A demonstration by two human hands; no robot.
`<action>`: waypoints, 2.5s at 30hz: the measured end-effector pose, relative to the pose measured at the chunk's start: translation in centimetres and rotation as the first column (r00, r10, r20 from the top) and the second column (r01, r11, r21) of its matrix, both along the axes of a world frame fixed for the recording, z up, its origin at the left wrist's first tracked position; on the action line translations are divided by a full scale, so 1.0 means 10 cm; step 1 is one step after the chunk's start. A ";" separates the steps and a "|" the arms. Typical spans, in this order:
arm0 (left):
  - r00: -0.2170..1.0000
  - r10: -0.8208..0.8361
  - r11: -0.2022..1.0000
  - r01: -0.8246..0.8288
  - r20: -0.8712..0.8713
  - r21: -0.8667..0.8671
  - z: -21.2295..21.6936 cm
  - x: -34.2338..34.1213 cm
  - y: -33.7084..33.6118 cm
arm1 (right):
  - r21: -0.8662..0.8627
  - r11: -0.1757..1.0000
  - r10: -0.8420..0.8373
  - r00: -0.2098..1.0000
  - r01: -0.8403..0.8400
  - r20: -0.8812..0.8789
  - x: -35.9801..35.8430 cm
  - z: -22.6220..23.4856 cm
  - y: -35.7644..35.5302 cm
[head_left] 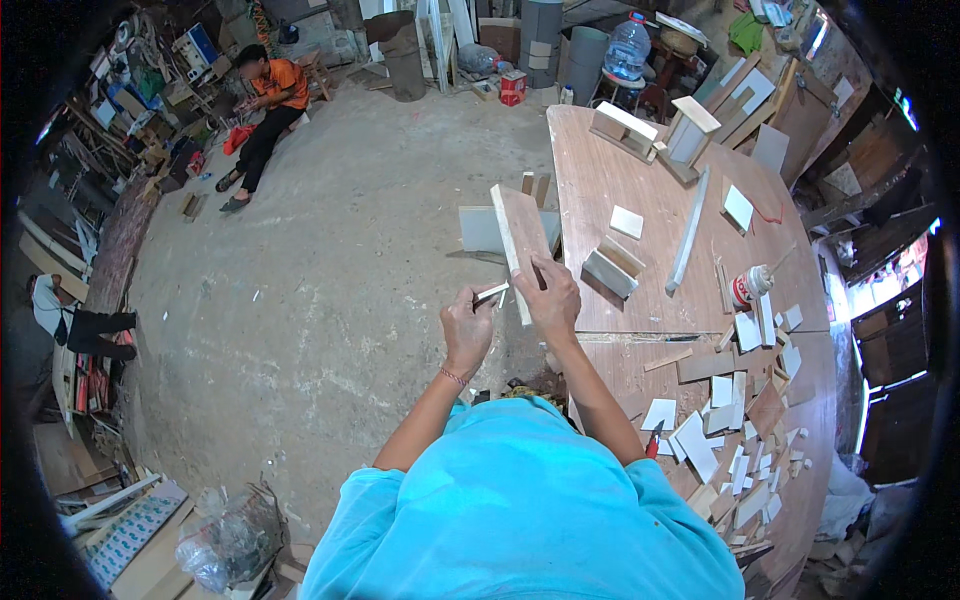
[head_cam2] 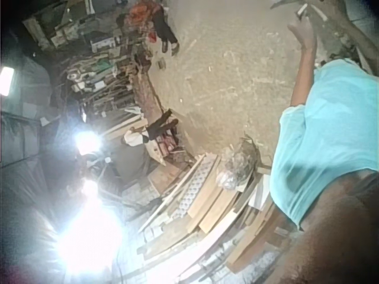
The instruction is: Assembling and gluing small wooden pieces on a workshop table.
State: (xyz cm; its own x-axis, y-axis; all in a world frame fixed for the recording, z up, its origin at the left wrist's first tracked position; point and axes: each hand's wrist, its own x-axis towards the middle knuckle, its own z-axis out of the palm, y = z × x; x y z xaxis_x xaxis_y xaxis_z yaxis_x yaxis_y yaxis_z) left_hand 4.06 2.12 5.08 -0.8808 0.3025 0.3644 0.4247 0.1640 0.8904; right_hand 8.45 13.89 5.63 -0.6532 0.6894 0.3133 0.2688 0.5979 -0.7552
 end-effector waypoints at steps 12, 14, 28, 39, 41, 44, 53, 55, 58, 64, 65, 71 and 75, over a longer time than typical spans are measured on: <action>0.983 0.002 1.000 -0.002 -0.186 -0.001 -0.01 -0.01 -0.03 | -0.111 0.993 -0.027 0.998 0.034 0.062 -0.03 -0.10 0.07; 0.992 0.007 0.997 -0.016 -0.123 -0.078 0.02 -0.04 -0.03 | -0.172 0.985 -0.010 1.000 0.006 -0.021 0.02 -0.14 0.01; 0.522 -0.523 0.724 -0.145 0.674 0.674 -0.02 -0.14 -0.06 | -0.567 0.816 -0.011 0.977 -0.116 -0.215 0.06 -0.08 0.15; 0.481 -0.565 0.817 0.214 0.671 0.535 0.09 -0.04 -0.03 | -0.663 0.686 0.003 0.913 -0.300 -0.409 0.05 -0.08 0.12; 0.441 -0.633 0.771 0.287 0.636 0.569 0.09 -0.02 -0.02 | -0.662 0.689 0.007 0.916 -0.294 -0.400 0.04 -0.04 0.14; 0.484 -0.615 0.788 0.333 0.623 0.518 -0.01 -0.01 -0.02 | -0.656 0.691 0.025 0.918 -0.303 -0.397 0.02 -0.03 0.15; 0.636 -0.497 0.852 0.228 0.590 0.472 -0.01 -0.02 0.01 | -0.644 0.686 0.073 0.912 -0.339 -0.403 0.14 -0.03 0.15; 0.673 -0.420 0.873 0.115 0.609 0.475 -0.03 -0.03 0.03 | -0.595 0.723 0.124 0.912 -0.353 -0.391 0.17 -0.03 0.01; 0.724 -0.426 0.888 0.220 0.543 0.403 -0.10 -0.06 0.03 | -0.454 0.811 0.139 0.875 -0.369 -0.464 0.13 -0.17 -0.14; 0.883 -0.288 0.956 0.284 0.370 0.069 0.18 0.18 0.06 | -0.530 0.819 0.035 0.941 -0.220 -0.336 0.00 0.08 0.24; 0.937 -0.207 0.968 0.238 0.281 -0.078 0.20 0.19 0.06 | -0.547 0.808 0.030 0.942 -0.219 -0.334 0.00 0.14 0.26; 0.992 -0.094 0.994 0.098 0.079 -0.046 0.01 0.08 0.08 | -0.436 0.879 0.148 0.980 -0.193 -0.135 0.11 0.20 0.21; 0.997 -0.080 0.987 0.077 -0.021 -0.140 0.06 0.05 0.03 | -0.205 0.971 0.138 0.989 -0.123 0.058 0.22 0.30 -0.01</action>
